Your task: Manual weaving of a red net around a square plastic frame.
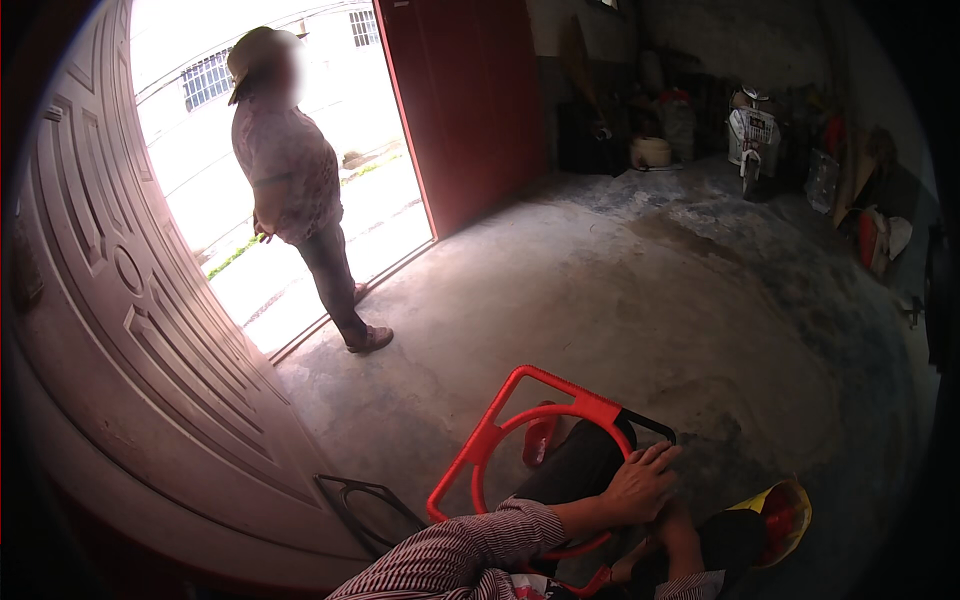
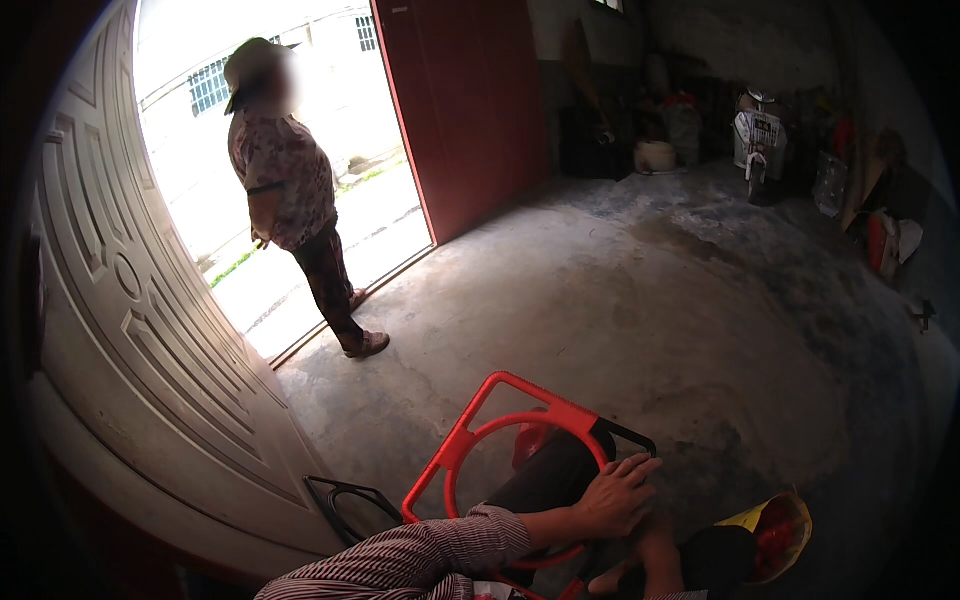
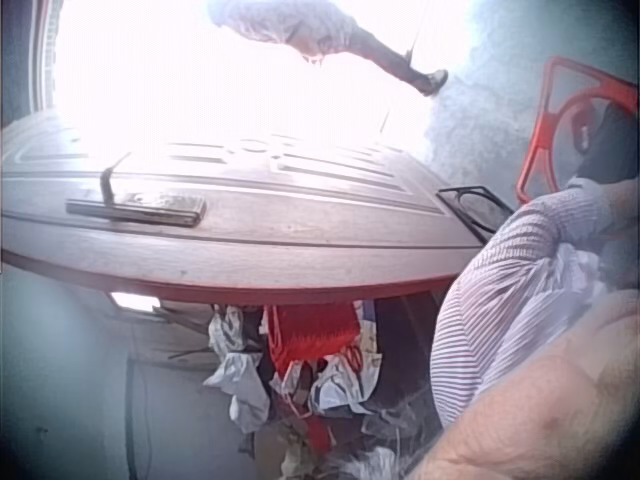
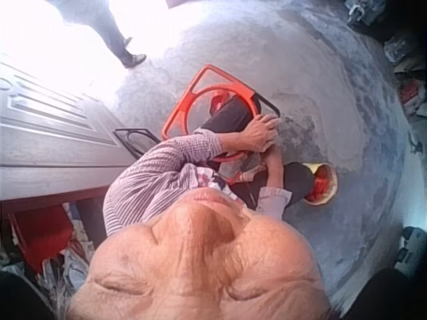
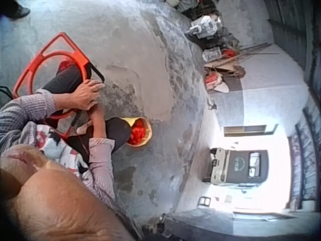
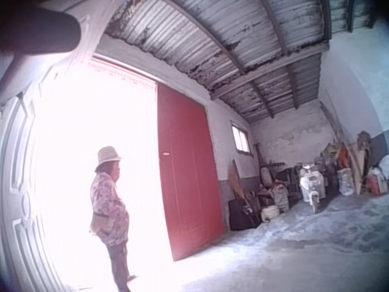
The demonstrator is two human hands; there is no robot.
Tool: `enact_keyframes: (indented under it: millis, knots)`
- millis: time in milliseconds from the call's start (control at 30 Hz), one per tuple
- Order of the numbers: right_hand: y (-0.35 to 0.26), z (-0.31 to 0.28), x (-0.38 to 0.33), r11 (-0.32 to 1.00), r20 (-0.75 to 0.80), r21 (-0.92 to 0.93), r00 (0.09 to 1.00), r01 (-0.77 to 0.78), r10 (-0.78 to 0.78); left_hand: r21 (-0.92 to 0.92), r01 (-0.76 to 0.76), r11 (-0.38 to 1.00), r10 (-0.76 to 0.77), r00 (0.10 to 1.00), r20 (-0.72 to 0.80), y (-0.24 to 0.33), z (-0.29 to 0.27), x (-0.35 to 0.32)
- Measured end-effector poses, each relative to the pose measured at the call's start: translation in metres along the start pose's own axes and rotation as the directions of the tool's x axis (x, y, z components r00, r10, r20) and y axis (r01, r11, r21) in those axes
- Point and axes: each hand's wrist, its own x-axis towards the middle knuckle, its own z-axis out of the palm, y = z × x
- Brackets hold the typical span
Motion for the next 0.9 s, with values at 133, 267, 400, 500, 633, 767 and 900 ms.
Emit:
enact_keyframes:
  millis: [133, 267, 400, 500, 633, 767, 900]
  knots:
    - [-0.006, -0.007, -0.001, 0.998, 0.0, -0.054, 0.999, 0.041, -0.041, -0.001, 0.006, 1.0, -0.006, 1.0, 0.003, 0.0, -0.002, 0.0]
    - [-0.007, -0.008, -0.001, 0.999, 0.025, -0.044, 1.0, 0.01, -0.009, -0.003, -0.002, 1.0, 0.002, 1.0, -0.001, 0.0, -0.003, 0.0]
    - [-0.011, -0.014, -0.003, 0.999, 0.049, -0.031, 0.998, 0.035, -0.033, 0.0, 0.007, 1.0, -0.007, 1.0, 0.013, 0.001, -0.006, -0.001]
    - [-0.01, -0.009, -0.002, 0.998, 0.033, -0.034, 0.998, 0.049, -0.048, -0.009, 0.008, 1.0, -0.008, 1.0, 0.003, 0.001, -0.006, -0.002]
    - [-0.006, -0.004, -0.003, 1.0, 0.039, -0.006, 0.999, -0.003, 0.003, -0.01, 0.007, 1.0, -0.006, 1.0, 0.005, 0.003, -0.008, -0.001]
    - [-0.005, -0.005, -0.01, 0.997, 0.01, 0.077, 1.0, 0.004, -0.005, 0.045, 0.009, 0.999, -0.012, 0.997, 0.07, 0.009, -0.007, 0.004]
    - [-0.018, -0.01, 0.003, 0.979, -0.043, 0.197, 0.997, -0.05, 0.06, 0.048, 0.008, 0.999, -0.007, 1.0, -0.021, 0.0, -0.009, 0.002]
